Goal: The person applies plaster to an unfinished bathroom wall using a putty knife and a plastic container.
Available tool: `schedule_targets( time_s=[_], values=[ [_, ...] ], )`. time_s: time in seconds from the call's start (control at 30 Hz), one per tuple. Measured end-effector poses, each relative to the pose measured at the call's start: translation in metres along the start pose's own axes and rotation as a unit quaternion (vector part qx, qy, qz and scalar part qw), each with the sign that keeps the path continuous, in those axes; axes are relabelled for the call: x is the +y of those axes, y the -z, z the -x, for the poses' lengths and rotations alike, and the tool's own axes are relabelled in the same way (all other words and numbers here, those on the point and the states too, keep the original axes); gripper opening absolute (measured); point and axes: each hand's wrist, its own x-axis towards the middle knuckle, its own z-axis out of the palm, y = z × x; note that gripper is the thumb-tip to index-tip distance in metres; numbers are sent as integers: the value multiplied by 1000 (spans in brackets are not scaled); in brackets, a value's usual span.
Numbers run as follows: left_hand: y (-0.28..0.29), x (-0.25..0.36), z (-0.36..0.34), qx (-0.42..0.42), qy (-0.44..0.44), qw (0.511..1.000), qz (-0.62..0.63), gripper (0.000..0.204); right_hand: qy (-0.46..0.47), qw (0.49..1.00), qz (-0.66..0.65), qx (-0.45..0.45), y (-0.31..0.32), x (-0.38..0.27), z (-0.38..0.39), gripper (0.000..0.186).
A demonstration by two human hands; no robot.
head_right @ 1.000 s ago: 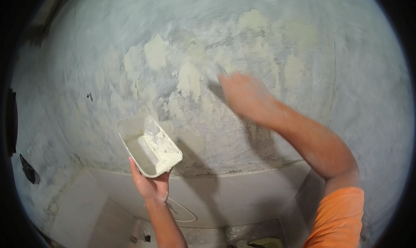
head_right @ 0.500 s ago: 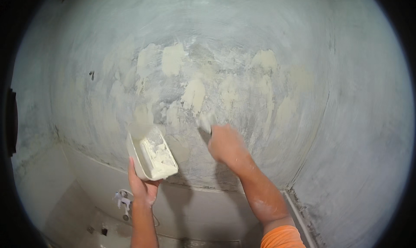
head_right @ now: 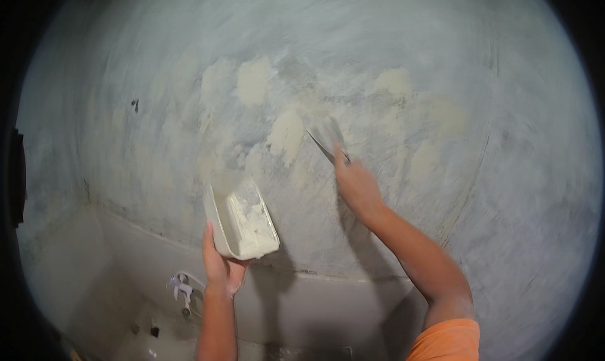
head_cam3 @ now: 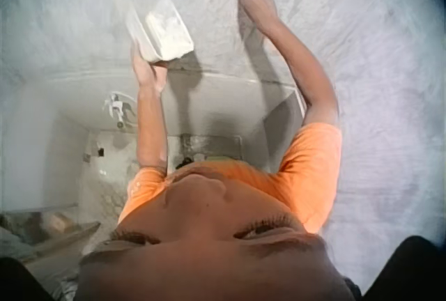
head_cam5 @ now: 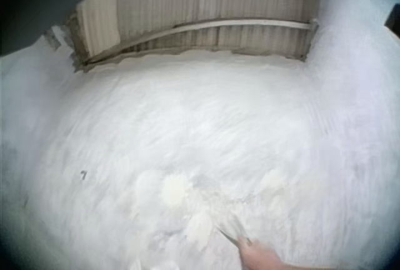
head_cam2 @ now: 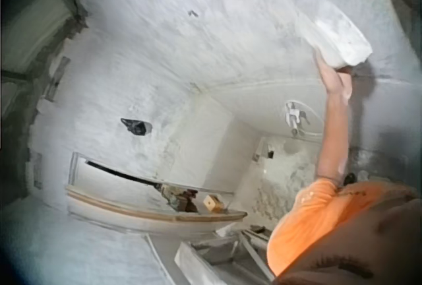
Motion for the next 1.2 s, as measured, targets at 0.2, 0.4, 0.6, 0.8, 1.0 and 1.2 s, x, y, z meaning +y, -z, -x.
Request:
schedule_targets(
  time_s=[0.2, 0.4, 0.6, 0.8, 1.0, 1.2],
  values=[
    [1, 2, 11, 59, -82, 995, -1, 71, 32, 993, 8, -114, -9, 32, 34, 54],
    [-23, 2, 22, 79, -86, 993, -29, 70, 9, 988, -96, 118, 4, 18, -76, 49],
    [7, 4, 19, 125, -78, 988, -44, 68, -38, 982, -148, -108, -159, -68, 3, 67],
    [45, 5, 25, 215, -70, 972, -67, 66, -16, 967, -178, -180, -153, -61, 20, 53],
    [81, 6, 21, 182, -54, 979, -67, 65, -125, 956, -265, 24, -145, -41, -27, 55],
    [126, 10, 4, 123, -43, 991, -40, 62, -14, 967, -219, -126, -257, -85, 78, 70]
  ],
)
